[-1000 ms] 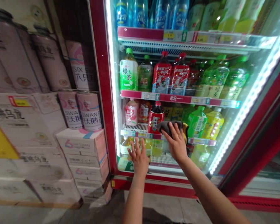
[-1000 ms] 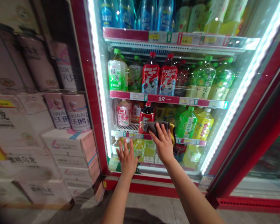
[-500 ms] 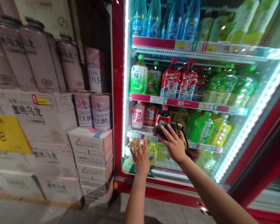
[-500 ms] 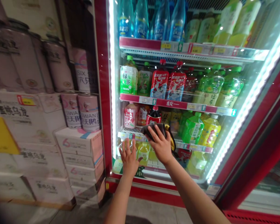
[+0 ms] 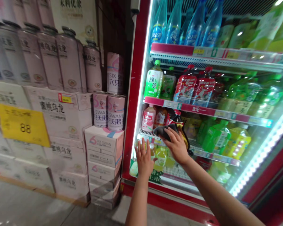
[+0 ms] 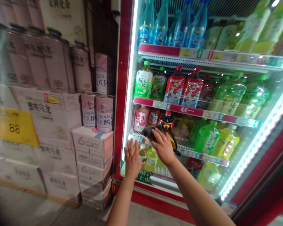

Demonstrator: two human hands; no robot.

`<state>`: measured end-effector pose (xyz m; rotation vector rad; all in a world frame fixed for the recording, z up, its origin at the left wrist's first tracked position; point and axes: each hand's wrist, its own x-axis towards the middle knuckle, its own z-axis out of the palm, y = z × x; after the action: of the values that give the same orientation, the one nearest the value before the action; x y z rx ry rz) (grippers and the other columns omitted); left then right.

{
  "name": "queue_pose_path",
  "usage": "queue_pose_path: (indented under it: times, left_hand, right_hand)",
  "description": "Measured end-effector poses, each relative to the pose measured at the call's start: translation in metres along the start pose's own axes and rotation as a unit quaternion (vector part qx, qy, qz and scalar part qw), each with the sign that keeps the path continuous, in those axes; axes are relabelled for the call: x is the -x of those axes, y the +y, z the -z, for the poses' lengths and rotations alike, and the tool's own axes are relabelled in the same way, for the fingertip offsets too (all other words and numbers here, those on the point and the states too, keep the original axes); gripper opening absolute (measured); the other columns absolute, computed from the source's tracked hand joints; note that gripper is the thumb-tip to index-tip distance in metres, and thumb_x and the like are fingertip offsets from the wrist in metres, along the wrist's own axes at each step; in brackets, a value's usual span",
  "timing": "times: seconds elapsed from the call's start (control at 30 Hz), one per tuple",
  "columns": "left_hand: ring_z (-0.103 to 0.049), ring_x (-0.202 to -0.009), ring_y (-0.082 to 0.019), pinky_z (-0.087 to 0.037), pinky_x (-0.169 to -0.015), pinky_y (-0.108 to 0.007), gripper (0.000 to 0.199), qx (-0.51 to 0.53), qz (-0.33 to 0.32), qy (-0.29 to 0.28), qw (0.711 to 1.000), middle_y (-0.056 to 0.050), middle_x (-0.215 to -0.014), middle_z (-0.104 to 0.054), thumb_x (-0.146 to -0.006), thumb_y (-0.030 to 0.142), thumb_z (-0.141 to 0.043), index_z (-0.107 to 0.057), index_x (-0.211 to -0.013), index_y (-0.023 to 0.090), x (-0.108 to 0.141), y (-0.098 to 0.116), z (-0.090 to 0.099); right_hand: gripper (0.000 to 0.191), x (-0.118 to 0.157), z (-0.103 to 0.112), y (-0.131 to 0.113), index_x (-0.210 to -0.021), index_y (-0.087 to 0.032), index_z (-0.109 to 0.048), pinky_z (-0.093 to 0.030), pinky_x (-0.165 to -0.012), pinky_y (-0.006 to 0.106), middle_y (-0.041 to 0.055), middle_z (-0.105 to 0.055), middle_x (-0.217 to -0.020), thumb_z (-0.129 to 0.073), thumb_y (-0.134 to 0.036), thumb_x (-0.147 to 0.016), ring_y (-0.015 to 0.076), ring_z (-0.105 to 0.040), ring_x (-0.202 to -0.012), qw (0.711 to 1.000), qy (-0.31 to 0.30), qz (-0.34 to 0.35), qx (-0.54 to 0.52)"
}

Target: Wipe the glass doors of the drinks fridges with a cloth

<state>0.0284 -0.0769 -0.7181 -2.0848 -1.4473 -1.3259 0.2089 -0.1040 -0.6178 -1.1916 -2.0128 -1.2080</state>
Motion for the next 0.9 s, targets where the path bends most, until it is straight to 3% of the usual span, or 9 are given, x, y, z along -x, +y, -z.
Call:
queue_pose_path:
  times: [0.13, 0.23, 0.33, 0.43, 0.5, 0.67, 0.9]
  left_hand:
    - [-0.014, -0.155, -0.038, -0.032, -0.119, -0.061, 0.109, 0.014, 0.041, 0.022, 0.999, -0.024, -0.167, -0.017, -0.083, 0.034, -0.075, -0.001, -0.162, 0.017, 0.001, -0.007, 0.002]
    - [-0.014, -0.155, -0.037, -0.032, -0.119, -0.059, 0.107, 0.031, 0.036, 0.019, 0.999, -0.022, -0.167, -0.017, -0.085, 0.029, -0.071, 0.002, -0.162, 0.02, 0.001, -0.012, 0.003]
    - [-0.014, -0.155, -0.037, -0.03, -0.12, -0.059, 0.106, 0.032, 0.033, 0.011, 0.999, -0.02, -0.168, -0.018, -0.085, 0.022, -0.068, 0.005, -0.162, 0.022, -0.002, -0.017, 0.006]
    - [-0.013, -0.155, -0.038, -0.029, -0.12, -0.062, 0.108, 0.018, 0.052, 0.012, 0.998, -0.02, -0.168, -0.016, -0.085, 0.022, -0.069, 0.006, -0.162, 0.021, -0.004, -0.021, 0.006]
    - [-0.012, -0.155, -0.038, -0.028, -0.121, -0.061, 0.11, 0.009, 0.066, 0.017, 0.998, -0.021, -0.168, -0.015, -0.084, 0.023, -0.071, 0.008, -0.161, 0.019, -0.002, -0.022, 0.003]
    - [-0.016, -0.154, -0.038, -0.031, -0.12, -0.06, 0.12, -0.006, 0.071, 0.021, 0.997, -0.024, -0.167, -0.018, -0.082, 0.028, -0.076, 0.015, -0.16, 0.018, 0.005, -0.021, -0.005]
    - [-0.018, -0.154, -0.039, -0.03, -0.12, -0.06, 0.122, -0.04, 0.086, 0.033, 0.995, -0.027, -0.166, -0.018, -0.08, 0.035, -0.079, 0.01, -0.161, 0.016, 0.005, -0.029, -0.002]
  right_hand:
    - [0.041, -0.004, -0.008, -0.027, -0.138, -0.034, -0.06, -0.029, -0.119, 0.049, 0.0038, -0.054, -0.152, -0.059, -0.025, -0.098, 0.0235, -0.045, -0.141, 0.995, -0.016, 0.098, -0.026]
    - [0.039, 0.004, 0.002, -0.02, -0.136, -0.034, -0.061, -0.026, -0.12, 0.049, 0.0018, -0.052, -0.153, -0.059, -0.024, -0.098, 0.0218, -0.045, -0.141, 0.987, -0.037, 0.154, -0.024]
    - [0.044, -0.01, 0.01, -0.008, -0.139, -0.036, -0.058, -0.022, -0.122, 0.05, 0.0021, -0.048, -0.156, -0.058, -0.022, -0.098, 0.0239, -0.04, -0.146, 0.996, -0.02, 0.089, -0.011]
    - [0.048, -0.039, 0.004, -0.018, -0.143, -0.037, -0.055, -0.022, -0.121, 0.053, 0.0036, -0.044, -0.159, -0.056, -0.02, -0.098, 0.0261, -0.036, -0.148, 1.0, 0.004, 0.014, -0.014]
    - [0.048, -0.051, -0.007, -0.035, -0.143, -0.035, -0.055, -0.023, -0.121, 0.053, 0.004, -0.044, -0.159, -0.056, -0.02, -0.098, 0.0263, -0.036, -0.148, 0.999, 0.004, 0.024, -0.024]
    - [0.037, -0.05, -0.019, -0.061, -0.134, -0.028, -0.063, -0.026, -0.121, 0.052, 0.0029, -0.048, -0.156, -0.057, -0.022, -0.097, 0.0253, -0.041, -0.144, 0.989, -0.026, 0.142, -0.029]
    - [0.044, -0.111, -0.018, -0.062, -0.142, -0.027, -0.056, -0.025, -0.12, 0.059, 0.0054, -0.04, -0.161, -0.053, -0.021, -0.099, 0.0296, -0.033, -0.149, 0.997, 0.003, 0.074, -0.026]
